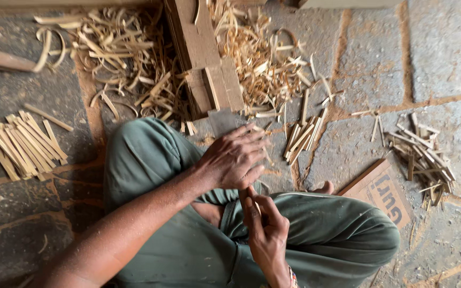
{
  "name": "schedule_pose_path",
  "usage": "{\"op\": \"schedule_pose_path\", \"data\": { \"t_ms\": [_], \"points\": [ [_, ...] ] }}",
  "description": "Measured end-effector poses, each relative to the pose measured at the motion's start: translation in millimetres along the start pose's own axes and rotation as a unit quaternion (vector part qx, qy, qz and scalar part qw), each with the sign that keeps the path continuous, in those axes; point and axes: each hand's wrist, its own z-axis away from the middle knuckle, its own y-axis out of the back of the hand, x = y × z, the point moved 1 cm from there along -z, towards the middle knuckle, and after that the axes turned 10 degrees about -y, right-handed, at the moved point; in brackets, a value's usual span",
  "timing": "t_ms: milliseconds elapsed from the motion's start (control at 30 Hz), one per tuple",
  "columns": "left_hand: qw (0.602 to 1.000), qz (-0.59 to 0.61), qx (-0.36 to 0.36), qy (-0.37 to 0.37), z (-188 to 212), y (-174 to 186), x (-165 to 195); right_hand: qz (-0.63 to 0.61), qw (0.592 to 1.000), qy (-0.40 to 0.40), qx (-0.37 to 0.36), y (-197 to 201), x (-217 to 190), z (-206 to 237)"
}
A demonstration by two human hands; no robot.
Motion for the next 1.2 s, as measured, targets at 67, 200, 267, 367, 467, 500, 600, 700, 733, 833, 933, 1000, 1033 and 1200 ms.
{"op": "schedule_pose_path", "data": {
  "t_ms": [67,200,267,367,467,500,600,700,733,833,933,1000,1033,1200],
  "points": [
    [0.999,-0.025,-0.028,-0.015,-0.1,-8.3,-10.1,-0.001,1.0,0.0,-0.002,-2.3,4.8,-3.3],
    [0.993,-0.082,-0.076,-0.033,-1.3,-19.1,-30.8,0.019,0.999,0.028,0.004,-8.0,1.8,-11.5],
    [0.978,-0.139,-0.152,-0.02,-7.6,-19.4,-53.0,0.084,0.993,0.075,0.017,-17.1,-4.9,-31.4],
    [0.994,-0.106,-0.025,-0.033,-21.5,-5.4,-98.5,0.076,0.996,0.046,0.01,-33.2,-14.9,-63.4],
    [0.985,-0.155,-0.021,-0.069,-23.6,-9.7,-114.6,0.076,0.993,0.089,0.02,-37.3,-21.1,-79.1],
    [0.986,-0.157,-0.024,-0.057,-21.7,-10.5,-116.6,0.068,0.994,0.086,0.022,-38.3,-20.2,-77.7],
    [0.987,-0.156,-0.005,-0.032,-16.0,-12.2,-107.7,0.029,0.997,0.071,0.015,-36.7,-18.2,-74.3],
    [0.989,-0.126,0.065,-0.038,-12.2,-6.0,-85.5,-0.09,0.996,0.013,0.0,-33.1,-16.3,-71.6],
    [0.988,-0.111,0.09,-0.05,-14.3,-3.8,-76.9,-0.141,0.99,-0.011,-0.004,-31.0,-16.3,-71.8],
    [0.984,-0.088,0.131,-0.084,-18.8,4.1,-52.7,-0.151,0.987,0.051,0.023,-18.2,-16.7,-62.7],
    [0.983,-0.081,0.135,-0.097,-19.4,7.2,-29.6,-0.167,0.985,0.045,0.025,-0.1,-14.0,-48.9],
    [0.983,-0.067,0.14,-0.101,-16.9,6.2,-13.0,-0.16,0.984,0.07,0.009,11.3,-11.0,-36.2],
    [0.982,-0.055,0.147,-0.103,-14.2,4.9,-3.2,-0.156,0.984,0.082,-0.001,16.4,-8.8,-28.4],
    [0.982,-0.001,0.149,-0.115,-5.5,6.0,28.2,-0.06,0.998,0.023,0.009,30.4,2.4,7.6]
  ]
}}
